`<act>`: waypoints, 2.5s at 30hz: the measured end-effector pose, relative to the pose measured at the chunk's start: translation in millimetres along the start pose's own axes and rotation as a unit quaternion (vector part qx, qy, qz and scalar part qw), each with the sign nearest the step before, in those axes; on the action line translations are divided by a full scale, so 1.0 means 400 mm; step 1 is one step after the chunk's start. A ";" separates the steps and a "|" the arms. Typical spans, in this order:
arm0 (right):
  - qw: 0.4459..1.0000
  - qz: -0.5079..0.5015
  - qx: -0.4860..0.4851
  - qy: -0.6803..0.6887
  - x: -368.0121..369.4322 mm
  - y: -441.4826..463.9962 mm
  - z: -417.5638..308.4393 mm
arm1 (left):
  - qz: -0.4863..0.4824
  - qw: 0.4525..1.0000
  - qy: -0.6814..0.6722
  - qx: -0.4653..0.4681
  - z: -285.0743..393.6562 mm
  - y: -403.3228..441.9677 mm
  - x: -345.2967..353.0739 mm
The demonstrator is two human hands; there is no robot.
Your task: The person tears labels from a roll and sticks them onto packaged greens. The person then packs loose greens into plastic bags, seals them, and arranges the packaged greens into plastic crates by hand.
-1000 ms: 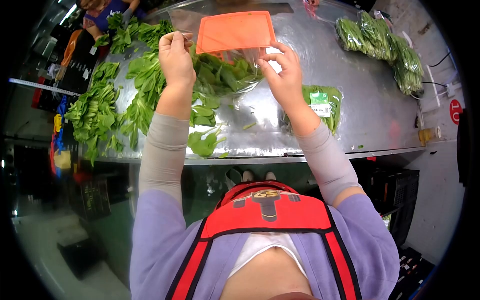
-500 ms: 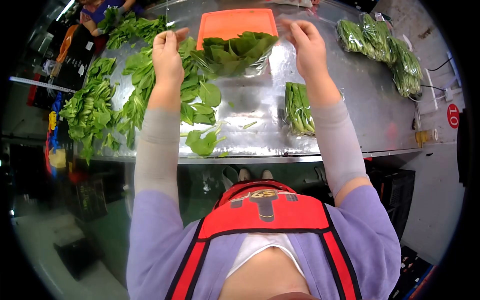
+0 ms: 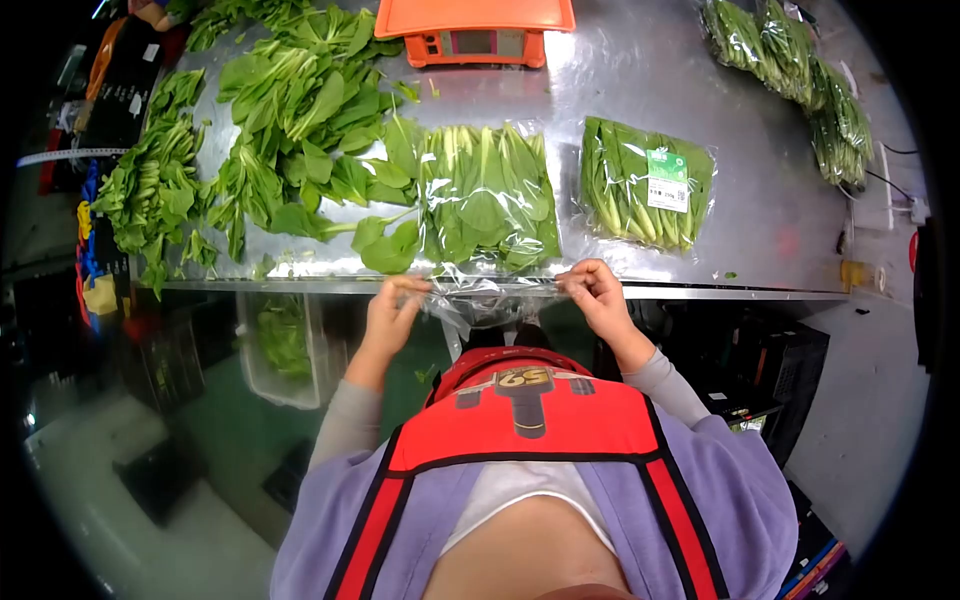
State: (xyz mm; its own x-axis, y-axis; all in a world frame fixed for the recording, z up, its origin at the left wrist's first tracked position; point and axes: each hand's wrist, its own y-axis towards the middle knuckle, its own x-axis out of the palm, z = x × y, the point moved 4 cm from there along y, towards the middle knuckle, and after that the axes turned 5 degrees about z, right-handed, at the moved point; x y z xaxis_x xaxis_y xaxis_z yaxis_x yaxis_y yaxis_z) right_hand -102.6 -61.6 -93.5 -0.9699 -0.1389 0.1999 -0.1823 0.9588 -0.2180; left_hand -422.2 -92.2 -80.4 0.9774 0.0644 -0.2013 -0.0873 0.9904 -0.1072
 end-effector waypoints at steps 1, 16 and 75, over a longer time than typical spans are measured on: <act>1.000 0.000 0.005 0.000 -0.004 -0.004 -0.003 | -0.015 0.999 0.048 0.006 0.002 -0.005 0.006; 0.990 0.119 -0.020 -0.076 0.049 0.153 -0.058 | 0.143 0.988 -0.038 -0.039 0.046 0.134 0.043; 0.909 -0.049 -0.219 -0.351 0.140 0.193 -0.357 | 0.053 0.961 -0.270 -0.028 0.465 0.271 0.185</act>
State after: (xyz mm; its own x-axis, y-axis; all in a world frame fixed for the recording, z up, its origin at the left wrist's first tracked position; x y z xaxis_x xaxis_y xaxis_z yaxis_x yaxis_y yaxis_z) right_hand -147.8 40.1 37.4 -0.8441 -0.2061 -0.4950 -0.3417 0.9182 0.2005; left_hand -323.5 42.7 74.2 0.9181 0.2344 0.3197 -0.1879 0.9674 -0.1697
